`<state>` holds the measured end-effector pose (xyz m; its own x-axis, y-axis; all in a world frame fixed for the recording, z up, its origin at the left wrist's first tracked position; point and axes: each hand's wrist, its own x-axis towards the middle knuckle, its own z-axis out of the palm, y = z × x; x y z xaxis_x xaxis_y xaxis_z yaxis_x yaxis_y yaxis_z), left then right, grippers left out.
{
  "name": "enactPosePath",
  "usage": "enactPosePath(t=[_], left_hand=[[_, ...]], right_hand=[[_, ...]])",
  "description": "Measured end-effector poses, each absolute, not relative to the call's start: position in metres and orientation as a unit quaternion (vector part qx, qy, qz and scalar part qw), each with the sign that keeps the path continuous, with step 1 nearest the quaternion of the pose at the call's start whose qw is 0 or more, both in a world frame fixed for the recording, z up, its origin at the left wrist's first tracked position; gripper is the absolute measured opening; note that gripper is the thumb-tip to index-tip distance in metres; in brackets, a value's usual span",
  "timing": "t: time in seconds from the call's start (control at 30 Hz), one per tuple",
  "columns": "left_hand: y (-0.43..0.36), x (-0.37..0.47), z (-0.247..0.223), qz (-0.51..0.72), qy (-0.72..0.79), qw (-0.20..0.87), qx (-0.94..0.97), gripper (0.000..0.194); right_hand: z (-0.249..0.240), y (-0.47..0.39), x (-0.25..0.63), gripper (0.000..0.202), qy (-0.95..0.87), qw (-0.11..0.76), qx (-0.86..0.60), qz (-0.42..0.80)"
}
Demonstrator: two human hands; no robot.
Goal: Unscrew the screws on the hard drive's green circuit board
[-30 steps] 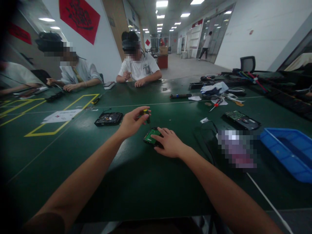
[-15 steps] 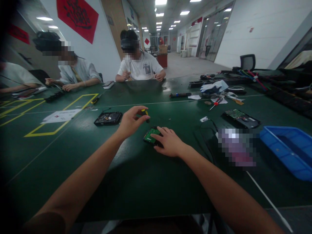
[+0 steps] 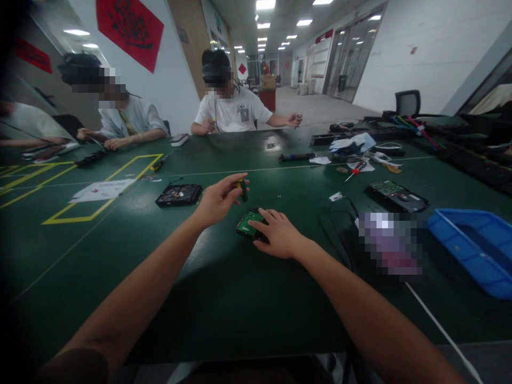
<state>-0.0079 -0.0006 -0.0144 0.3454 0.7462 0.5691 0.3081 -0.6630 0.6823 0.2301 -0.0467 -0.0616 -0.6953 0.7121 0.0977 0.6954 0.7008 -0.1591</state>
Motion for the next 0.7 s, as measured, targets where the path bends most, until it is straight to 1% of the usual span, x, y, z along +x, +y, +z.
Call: enactPosePath(t=[0.13, 0.27, 0.37, 0.43, 0.6, 0.7], left_hand=[[0.0002, -0.0086, -0.0147, 0.454, 0.332, 0.222, 0.797, 0.043], [-0.0007, -0.0084, -0.0115, 0.472, 0.364, 0.126, 0.793, 0.034], [-0.0022, -0.0079, -0.0089, 0.474, 0.392, 0.069, 0.786, 0.031], [-0.0025, -0.0074, -0.0089, 0.478, 0.401, 0.066, 0.779, 0.03], [-0.0006, -0.0065, -0.0134, 0.488, 0.396, 0.135, 0.766, 0.035], [-0.0005, -0.0077, -0.0138, 0.473, 0.39, 0.123, 0.781, 0.039]], right_hand=[[-0.0607, -0.047, 0.2301, 0.067, -0.92, 0.078, -0.379, 0.053], [-0.0601, -0.0472, 0.2298, 0.067, -0.922, 0.08, -0.376, 0.051], [-0.0595, -0.0474, 0.2295, 0.067, -0.921, 0.079, -0.379, 0.05], [-0.0592, -0.0475, 0.2294, 0.068, -0.92, 0.078, -0.382, 0.048], [-0.0599, -0.0472, 0.2296, 0.067, -0.921, 0.075, -0.38, 0.045], [-0.0604, -0.0468, 0.2296, 0.066, -0.922, 0.076, -0.378, 0.041]])
